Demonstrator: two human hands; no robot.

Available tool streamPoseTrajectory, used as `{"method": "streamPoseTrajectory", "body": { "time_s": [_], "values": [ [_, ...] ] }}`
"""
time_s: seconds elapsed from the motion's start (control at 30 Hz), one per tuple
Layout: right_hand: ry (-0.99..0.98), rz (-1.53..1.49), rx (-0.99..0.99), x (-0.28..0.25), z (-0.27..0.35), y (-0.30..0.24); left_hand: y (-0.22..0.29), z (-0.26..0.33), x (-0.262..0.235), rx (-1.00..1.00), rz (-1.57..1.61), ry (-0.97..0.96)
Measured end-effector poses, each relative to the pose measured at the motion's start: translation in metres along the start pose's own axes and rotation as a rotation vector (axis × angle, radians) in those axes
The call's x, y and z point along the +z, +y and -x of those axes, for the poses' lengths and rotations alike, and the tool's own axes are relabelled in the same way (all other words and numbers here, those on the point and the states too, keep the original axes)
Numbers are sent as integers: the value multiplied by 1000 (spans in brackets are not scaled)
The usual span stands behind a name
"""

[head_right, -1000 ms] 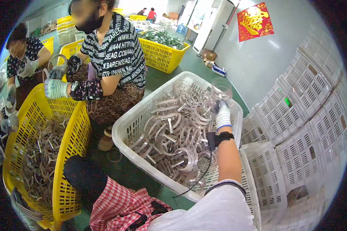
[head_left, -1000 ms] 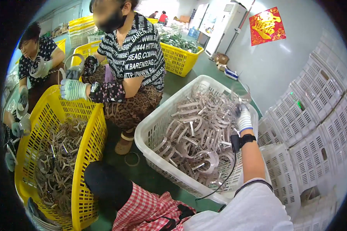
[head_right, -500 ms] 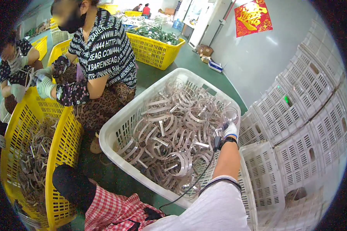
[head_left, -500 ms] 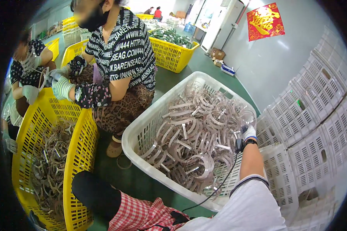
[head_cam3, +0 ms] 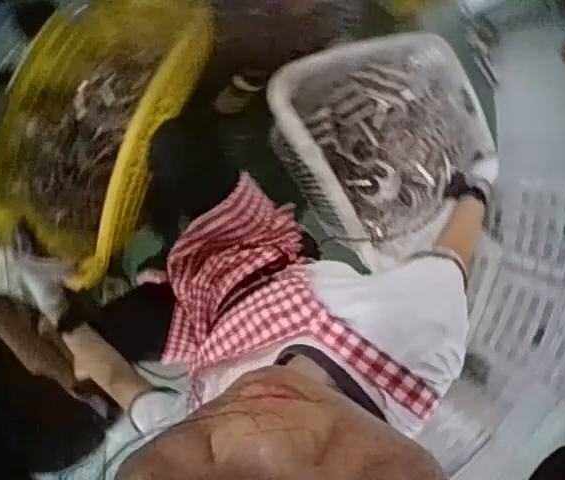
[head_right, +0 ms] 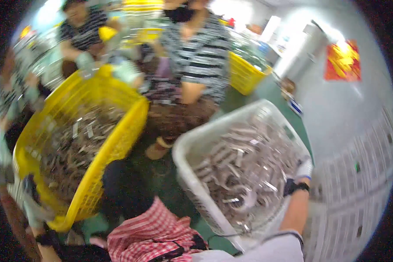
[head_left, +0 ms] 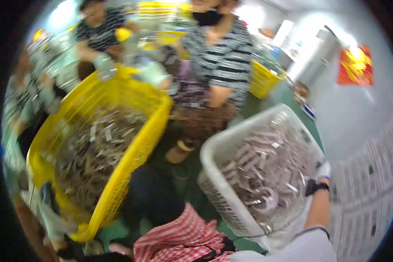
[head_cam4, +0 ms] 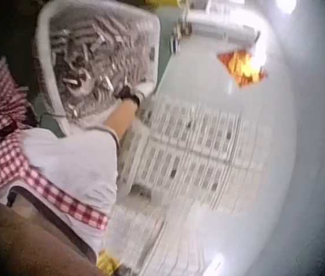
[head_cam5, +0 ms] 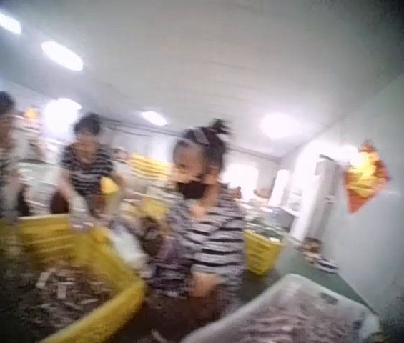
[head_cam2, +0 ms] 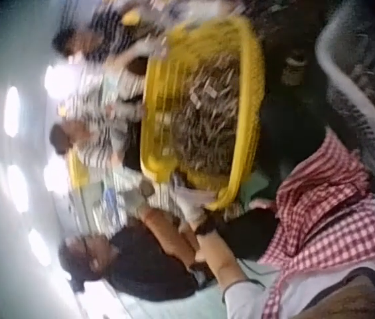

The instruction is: Sort white and gray plastic rings from a large yellow basket into separate white plastic bins.

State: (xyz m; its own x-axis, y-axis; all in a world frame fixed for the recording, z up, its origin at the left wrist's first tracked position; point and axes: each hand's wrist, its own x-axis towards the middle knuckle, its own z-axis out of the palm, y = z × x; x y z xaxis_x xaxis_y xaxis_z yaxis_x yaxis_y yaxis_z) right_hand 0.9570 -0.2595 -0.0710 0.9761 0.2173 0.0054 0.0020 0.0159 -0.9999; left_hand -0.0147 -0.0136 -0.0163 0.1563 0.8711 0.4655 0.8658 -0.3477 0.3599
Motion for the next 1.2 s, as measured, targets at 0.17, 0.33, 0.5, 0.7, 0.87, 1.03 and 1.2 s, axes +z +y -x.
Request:
{"method": "streamPoseTrajectory", "body": {
  "time_s": [0.17, 0.33, 0.5, 0.7, 0.87, 1.03, 1.2],
  "values": [
    [-597, -242, -72, 177, 64, -138, -24, 11, 1, -255, 951, 205],
    [-1390, -416, -226, 385, 331, -224, 0, 12, -42, -508, 1077, 242],
    [-1799, -562, 296, 498, 525, -204, 14, -20, -9, -432, 1091, 263],
    [-1952, -347, 897, 597, 685, -99, -8, -15, -3, -498, 1282, 377],
    [-1899, 120, 652, 656, 733, 20, -14, -15, -26, -684, 1323, 435],
    [-1988, 593, -149, 710, 741, 97, -24, -20, -32, -643, 1413, 529],
    [-2016, 945, -984, 728, 743, 137, -33, -26, -32, -691, 1451, 490]
  ]
}}
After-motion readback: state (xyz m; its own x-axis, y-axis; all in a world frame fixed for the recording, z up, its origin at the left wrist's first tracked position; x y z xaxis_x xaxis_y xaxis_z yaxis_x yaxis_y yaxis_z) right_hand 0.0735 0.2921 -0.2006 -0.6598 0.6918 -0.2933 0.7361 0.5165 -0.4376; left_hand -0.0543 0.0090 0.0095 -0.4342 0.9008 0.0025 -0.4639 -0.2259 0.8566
